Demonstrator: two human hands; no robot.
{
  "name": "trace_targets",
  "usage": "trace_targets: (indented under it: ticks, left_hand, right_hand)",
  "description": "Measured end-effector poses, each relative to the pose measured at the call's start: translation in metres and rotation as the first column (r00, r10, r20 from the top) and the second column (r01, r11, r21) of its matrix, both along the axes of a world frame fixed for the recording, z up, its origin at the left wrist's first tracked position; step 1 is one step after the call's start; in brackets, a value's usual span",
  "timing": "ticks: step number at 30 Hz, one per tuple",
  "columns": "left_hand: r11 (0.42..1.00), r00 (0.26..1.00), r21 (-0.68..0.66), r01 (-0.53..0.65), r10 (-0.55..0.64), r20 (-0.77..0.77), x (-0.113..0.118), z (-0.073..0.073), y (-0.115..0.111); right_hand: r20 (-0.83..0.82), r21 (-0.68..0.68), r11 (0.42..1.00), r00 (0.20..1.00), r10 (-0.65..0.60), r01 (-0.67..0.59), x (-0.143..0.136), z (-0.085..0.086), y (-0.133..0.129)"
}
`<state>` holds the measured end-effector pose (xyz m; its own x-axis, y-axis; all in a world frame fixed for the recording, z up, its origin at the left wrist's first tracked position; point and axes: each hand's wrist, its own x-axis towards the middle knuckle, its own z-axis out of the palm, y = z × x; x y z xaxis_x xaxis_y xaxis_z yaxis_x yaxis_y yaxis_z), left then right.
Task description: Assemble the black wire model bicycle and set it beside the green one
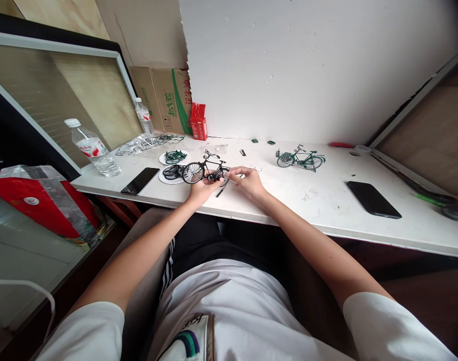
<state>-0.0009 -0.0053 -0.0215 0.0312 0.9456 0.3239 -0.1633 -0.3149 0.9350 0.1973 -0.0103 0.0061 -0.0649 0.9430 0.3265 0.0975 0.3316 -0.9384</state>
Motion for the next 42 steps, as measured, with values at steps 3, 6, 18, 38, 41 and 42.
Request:
trace_targets:
  ticks: [3, 6, 18, 38, 41, 42]
  left_hand:
    - [1.0, 1.0, 0.0, -0.003, 0.003, -0.002, -0.0005, -0.0015, 0.0014]
    - [1.0, 1.0, -0.007, -0.001, 0.001, 0.01, -0.0004, -0.0022, 0.0017]
    - [0.999, 0.998, 0.035, 0.007, -0.004, -0.068, -0.0018, 0.0043, -0.0026]
    - [0.999, 0.997, 0.049, -0.01, 0.014, -0.073, -0.001, 0.0022, -0.0012]
    - [0.998, 0.995, 0.056, -0.01, 0.015, -0.099, -0.0023, 0.0003, 0.0007]
    - [0.998, 0.994, 0.061, -0.008, 0.014, -0.105, -0.0026, 0.0, 0.001]
  right_hand:
    - [0.017, 0.036, 0.999, 1.0, 0.012, -0.012, -0.0004, -0.0001, 0.0004]
    - [0.034, 0.091, 0.995, 0.999, -0.035, 0.032, -0.0005, 0.0008, -0.0002]
    - [0.036, 0.173, 0.982, 0.996, -0.083, 0.076, -0.0009, 0.0035, -0.0042]
    - [-0.002, 0.1, 0.993, 0.998, -0.063, 0.063, 0.0008, 0.0014, -0.0004]
    - [0.005, 0.05, 0.998, 0.999, -0.039, 0.039, 0.0004, 0.0031, -0.0014]
    - [0.003, 0.036, 0.999, 1.0, -0.029, 0.029, 0.0004, 0.0035, -0.0016]
